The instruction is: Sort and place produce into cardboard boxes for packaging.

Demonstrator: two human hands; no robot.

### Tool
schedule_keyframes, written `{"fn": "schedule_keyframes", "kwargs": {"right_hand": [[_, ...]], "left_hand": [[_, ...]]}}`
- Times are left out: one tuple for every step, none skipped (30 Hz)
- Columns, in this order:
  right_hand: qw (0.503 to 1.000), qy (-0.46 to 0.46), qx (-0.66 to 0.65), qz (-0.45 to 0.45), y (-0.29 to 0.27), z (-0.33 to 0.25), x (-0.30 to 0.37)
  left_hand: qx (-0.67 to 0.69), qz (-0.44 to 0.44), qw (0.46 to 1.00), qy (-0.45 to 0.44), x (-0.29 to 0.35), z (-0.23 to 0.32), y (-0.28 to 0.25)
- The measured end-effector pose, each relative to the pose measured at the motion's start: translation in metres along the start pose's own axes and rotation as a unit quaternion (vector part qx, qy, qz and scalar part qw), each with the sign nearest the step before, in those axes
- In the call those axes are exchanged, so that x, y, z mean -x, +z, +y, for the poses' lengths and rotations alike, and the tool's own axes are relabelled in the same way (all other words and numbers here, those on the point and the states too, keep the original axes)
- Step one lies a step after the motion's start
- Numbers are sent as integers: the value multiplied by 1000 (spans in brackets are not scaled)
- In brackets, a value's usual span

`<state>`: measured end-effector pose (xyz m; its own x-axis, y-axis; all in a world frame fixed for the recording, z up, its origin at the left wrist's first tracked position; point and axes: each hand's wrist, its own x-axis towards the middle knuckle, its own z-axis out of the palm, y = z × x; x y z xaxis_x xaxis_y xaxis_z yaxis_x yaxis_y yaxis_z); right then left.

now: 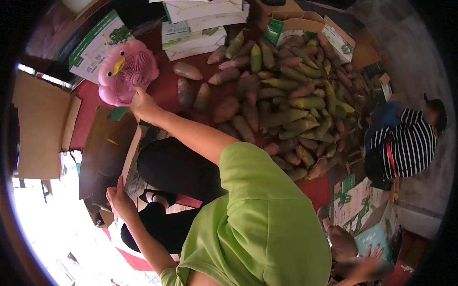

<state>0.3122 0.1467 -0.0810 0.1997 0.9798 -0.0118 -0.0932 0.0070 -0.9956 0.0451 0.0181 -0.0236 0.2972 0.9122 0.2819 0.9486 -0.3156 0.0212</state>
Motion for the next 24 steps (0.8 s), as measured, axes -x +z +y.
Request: {"fn": "schedule_keyframes", "kwargs": {"right_hand": [[1000,0,1,12,-6,10,1],[998,-6,-54,14,-7,18,5],[994,-13,-109,17,-10,27,10],[991,-16,-136,7,-13,20,23],[991,-16,-136,12,-24,21,32],[993,33,-112,22,-36,24,40],[992,81,-88,31,-47,28,49],[996,72,-13,44,-65,45,56],[994,64,63,56,-85,65,63],[988,80,122,52,-98,75,75],[977,96,184,50,-116,85,91],[952,78,293,40,-136,96,108],[915,57,399,28,-156,105,123],[889,80,449,30,-174,104,137],[862,99,496,26,-188,103,149],[822,118,556,14,-211,107,160],[778,136,613,2,-233,110,169],[747,152,648,-5,-250,106,178],[713,168,681,-11,-266,101,187],[677,191,711,-17,-285,100,195],[640,213,738,-23,-302,101,202],[616,223,755,-28,-316,101,210],[592,231,772,-33,-330,101,217],[571,234,786,-40,-343,102,225]], "left_hand": [[3,9,1000,9,-1,0,1],[2,-6,1000,-10,0,0,1],[6,-9,1000,-1,1,-1,3],[2,-2,1000,-5,6,-9,5],[1,7,1000,-6,7,-12,8],[-2,-16,999,-29,7,-13,9],[-1,-17,1000,-25,7,-12,9],[12,-5,1000,-4,5,-10,8],[25,7,1000,16,2,-7,8],[23,5,1000,18,3,-7,7],[25,2,1000,10,4,-7,8],[27,0,1000,2,5,-6,9],[28,-1,1000,5,5,-5,9],[22,-4,1000,4,5,-5,10],[12,-5,1000,-1,7,-7,6],[13,-5,1000,1,7,-7,7],[11,-2,1000,8,7,-10,11],[7,2,1000,13,7,-12,13],[7,2,1000,11,7,-12,14],[8,8,1000,10,7,-9,14],[10,13,1000,9,7,-7,15],[9,14,1000,6,8,-6,14],[7,14,1000,3,8,-5,14],[5,15,1000,-2,8,-4,14]]}}
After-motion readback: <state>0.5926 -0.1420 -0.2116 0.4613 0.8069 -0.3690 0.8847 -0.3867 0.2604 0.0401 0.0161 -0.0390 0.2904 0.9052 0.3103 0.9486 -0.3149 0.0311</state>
